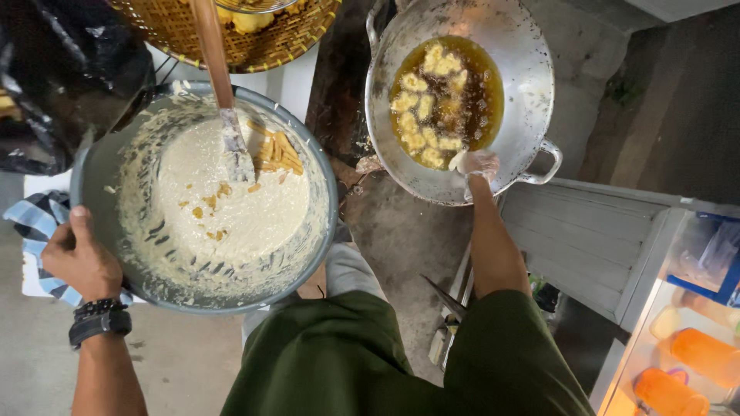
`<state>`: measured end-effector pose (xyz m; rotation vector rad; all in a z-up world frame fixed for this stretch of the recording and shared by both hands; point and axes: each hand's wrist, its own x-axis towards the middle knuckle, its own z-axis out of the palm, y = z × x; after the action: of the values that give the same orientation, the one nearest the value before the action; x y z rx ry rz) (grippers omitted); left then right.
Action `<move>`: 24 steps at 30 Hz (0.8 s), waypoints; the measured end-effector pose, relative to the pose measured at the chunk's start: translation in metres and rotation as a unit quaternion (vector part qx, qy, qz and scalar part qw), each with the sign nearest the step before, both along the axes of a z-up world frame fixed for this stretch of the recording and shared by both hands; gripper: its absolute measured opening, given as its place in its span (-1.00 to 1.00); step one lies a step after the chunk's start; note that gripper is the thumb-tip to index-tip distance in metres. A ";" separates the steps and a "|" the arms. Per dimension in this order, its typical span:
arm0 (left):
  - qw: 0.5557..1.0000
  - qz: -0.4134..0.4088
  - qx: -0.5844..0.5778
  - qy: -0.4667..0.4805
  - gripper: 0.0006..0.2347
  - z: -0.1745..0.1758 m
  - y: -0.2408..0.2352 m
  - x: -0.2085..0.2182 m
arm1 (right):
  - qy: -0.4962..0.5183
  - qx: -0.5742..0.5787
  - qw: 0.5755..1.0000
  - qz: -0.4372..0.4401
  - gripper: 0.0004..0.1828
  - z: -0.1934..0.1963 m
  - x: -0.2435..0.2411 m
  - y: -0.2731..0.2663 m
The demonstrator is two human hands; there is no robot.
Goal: The person transfers fried potato wedges from a basket into a black plastic bag, then repeatedly scoops batter-coated potato strips from a mixing bowl and drops them into a wok of hot oil to fry. The person uses a metal spider strainer to lift finished wedges and a wooden spatula to manage the batter.
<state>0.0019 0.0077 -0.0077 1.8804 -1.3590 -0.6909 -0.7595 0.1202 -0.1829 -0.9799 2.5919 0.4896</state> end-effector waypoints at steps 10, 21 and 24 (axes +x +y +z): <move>0.998 0.013 -0.032 0.060 -0.51 -0.022 -0.001 0.011 | 0.014 -0.452 0.886 -0.101 -0.74 0.092 0.034 0.018; 0.995 0.079 0.016 0.053 -0.56 0.019 -0.007 -0.007 | -0.541 -0.303 0.785 0.010 -0.85 0.235 0.377 -0.074; 0.996 0.080 0.022 0.032 -0.52 0.034 -0.007 -0.008 | -0.302 -0.315 0.833 0.340 -0.86 0.139 0.422 -0.093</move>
<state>-0.0065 0.0009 0.0259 1.9600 -1.1469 -0.6970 -0.3372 0.0276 -0.0436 -1.9074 1.7633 -0.5225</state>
